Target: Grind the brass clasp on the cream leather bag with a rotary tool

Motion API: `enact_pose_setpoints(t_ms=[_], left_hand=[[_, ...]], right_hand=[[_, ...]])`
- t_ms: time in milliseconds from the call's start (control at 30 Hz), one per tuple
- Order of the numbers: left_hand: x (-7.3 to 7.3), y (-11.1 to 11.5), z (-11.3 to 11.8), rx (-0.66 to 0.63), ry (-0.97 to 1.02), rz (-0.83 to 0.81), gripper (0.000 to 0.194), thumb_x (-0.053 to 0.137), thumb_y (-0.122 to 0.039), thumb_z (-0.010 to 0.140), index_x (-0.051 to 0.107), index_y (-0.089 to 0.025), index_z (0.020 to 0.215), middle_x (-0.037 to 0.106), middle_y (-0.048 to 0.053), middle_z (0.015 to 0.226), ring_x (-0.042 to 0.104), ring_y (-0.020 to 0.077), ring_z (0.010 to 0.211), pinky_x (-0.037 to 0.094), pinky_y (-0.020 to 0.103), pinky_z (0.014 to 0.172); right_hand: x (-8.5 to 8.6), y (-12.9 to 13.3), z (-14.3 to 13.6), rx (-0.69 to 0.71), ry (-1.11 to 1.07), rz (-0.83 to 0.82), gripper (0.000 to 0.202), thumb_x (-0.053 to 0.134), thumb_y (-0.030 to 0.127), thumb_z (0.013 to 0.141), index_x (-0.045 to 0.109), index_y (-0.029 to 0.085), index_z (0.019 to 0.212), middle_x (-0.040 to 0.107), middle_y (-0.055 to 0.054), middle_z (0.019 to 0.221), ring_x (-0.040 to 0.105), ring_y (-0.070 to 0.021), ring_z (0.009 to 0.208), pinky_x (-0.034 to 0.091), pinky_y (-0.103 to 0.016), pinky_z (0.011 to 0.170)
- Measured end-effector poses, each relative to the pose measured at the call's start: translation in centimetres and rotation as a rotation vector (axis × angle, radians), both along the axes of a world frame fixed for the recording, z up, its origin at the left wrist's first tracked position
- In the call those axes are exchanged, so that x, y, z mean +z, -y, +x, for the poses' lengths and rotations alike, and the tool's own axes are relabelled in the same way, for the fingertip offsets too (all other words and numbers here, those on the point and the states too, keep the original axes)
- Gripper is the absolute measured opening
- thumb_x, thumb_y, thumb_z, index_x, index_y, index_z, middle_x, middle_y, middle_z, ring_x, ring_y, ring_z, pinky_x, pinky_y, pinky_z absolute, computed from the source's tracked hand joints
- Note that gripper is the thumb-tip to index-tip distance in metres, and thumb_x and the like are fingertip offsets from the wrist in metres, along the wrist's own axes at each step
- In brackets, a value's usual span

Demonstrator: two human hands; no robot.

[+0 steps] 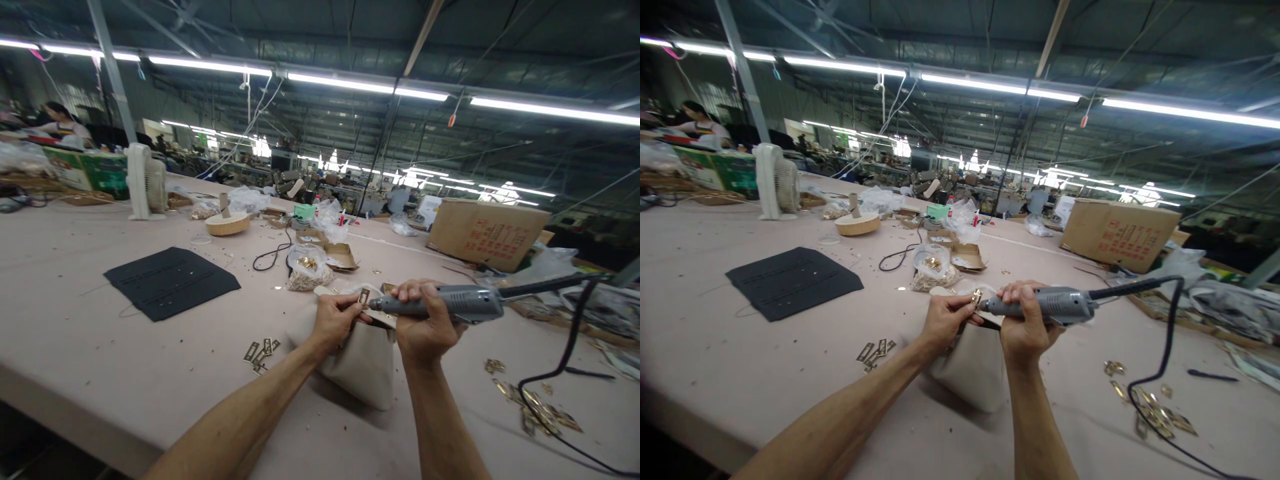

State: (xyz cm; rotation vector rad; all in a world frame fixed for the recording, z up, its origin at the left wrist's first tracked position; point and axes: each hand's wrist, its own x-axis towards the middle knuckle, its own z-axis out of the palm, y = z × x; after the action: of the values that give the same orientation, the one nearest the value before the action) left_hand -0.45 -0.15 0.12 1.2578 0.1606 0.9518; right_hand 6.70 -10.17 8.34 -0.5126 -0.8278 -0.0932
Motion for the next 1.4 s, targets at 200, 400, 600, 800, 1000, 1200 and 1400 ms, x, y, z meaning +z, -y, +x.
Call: enact_pose_setpoints(t_ms=[200, 400, 600, 800, 1000, 1200, 1400], left_hand=[[-0.1, 0.0, 0.1, 0.01, -0.013, -0.011, 0.03, 0.077, -0.027, 0.078, 0.081, -0.009, 0.102, 0.077, 0.013, 0.078, 0.074, 0.0225, 0.067, 0.056, 0.024, 0.063], [-0.2, -0.1, -0.1, -0.005, -0.041, -0.011, 0.03, 0.074, -0.027, 0.079, 0.081, -0.008, 0.102, 0.077, 0.014, 0.078, 0.074, 0.0215, 0.067, 0.055, 0.023, 0.063], [-0.1, -0.2, 0.1, -0.013, -0.012, -0.042, 0.031, 0.075, -0.027, 0.078, 0.082, -0.009, 0.101, 0.078, 0.014, 0.082, 0.075, 0.0237, 0.07, 0.056, 0.024, 0.062], [-0.1, -0.1, 0.2, 0.019, -0.026, 0.01, 0.031, 0.078, -0.034, 0.081, 0.082, -0.009, 0.099, 0.077, 0.014, 0.082, 0.074, 0.0234, 0.067, 0.058, 0.025, 0.063], [-0.1, 0.1, 0.1, 0.006, 0.01, -0.075, 0.033, 0.083, -0.034, 0.077, 0.082, -0.008, 0.096, 0.076, 0.014, 0.077, 0.074, 0.0223, 0.064, 0.06, 0.026, 0.062], [0.0, 0.1, 0.0, 0.015, 0.016, -0.12, 0.035, 0.086, -0.037, 0.074, 0.081, -0.006, 0.092, 0.077, 0.017, 0.09, 0.073, 0.0207, 0.064, 0.058, 0.023, 0.059], [0.0, 0.4, -0.1, 0.117, -0.011, -0.116, 0.028, 0.083, -0.031, 0.073, 0.08, -0.007, 0.087, 0.077, 0.016, 0.083, 0.071, 0.0198, 0.057, 0.05, 0.021, 0.05]], right_hand=[[0.1, 0.1, -0.2, 0.02, -0.034, -0.018, 0.018, 0.072, 0.027, 0.08, 0.059, 0.017, 0.075, 0.05, 0.002, 0.063, 0.051, -0.0157, 0.057, 0.049, -0.034, 0.062], [0.1, 0.1, -0.3, 0.013, -0.042, -0.006, 0.018, 0.073, 0.025, 0.079, 0.058, 0.017, 0.074, 0.049, 0.002, 0.061, 0.05, -0.0155, 0.055, 0.048, -0.033, 0.06], [0.1, 0.2, -0.1, 0.01, -0.043, -0.014, 0.022, 0.074, 0.028, 0.08, 0.057, 0.017, 0.071, 0.049, 0.002, 0.062, 0.05, -0.0151, 0.055, 0.048, -0.033, 0.061], [0.1, 0.1, -0.4, 0.021, -0.041, -0.009, 0.017, 0.073, 0.024, 0.079, 0.058, 0.017, 0.073, 0.05, 0.001, 0.062, 0.05, -0.0157, 0.055, 0.048, -0.034, 0.06], [0.2, 0.5, 0.0, 0.048, -0.065, -0.014, 0.017, 0.073, 0.025, 0.077, 0.058, 0.018, 0.075, 0.048, 0.002, 0.062, 0.048, -0.0155, 0.057, 0.048, -0.033, 0.061], [0.2, 2.1, 1.8, 0.1, -0.156, -0.013, 0.019, 0.069, 0.031, 0.076, 0.057, 0.016, 0.071, 0.044, 0.002, 0.065, 0.047, -0.0146, 0.06, 0.048, -0.03, 0.064], [-0.1, 2.9, 2.9, 0.143, -0.235, -0.012, 0.019, 0.067, 0.032, 0.074, 0.057, 0.017, 0.071, 0.041, 0.002, 0.066, 0.045, -0.0142, 0.061, 0.05, -0.03, 0.063]])
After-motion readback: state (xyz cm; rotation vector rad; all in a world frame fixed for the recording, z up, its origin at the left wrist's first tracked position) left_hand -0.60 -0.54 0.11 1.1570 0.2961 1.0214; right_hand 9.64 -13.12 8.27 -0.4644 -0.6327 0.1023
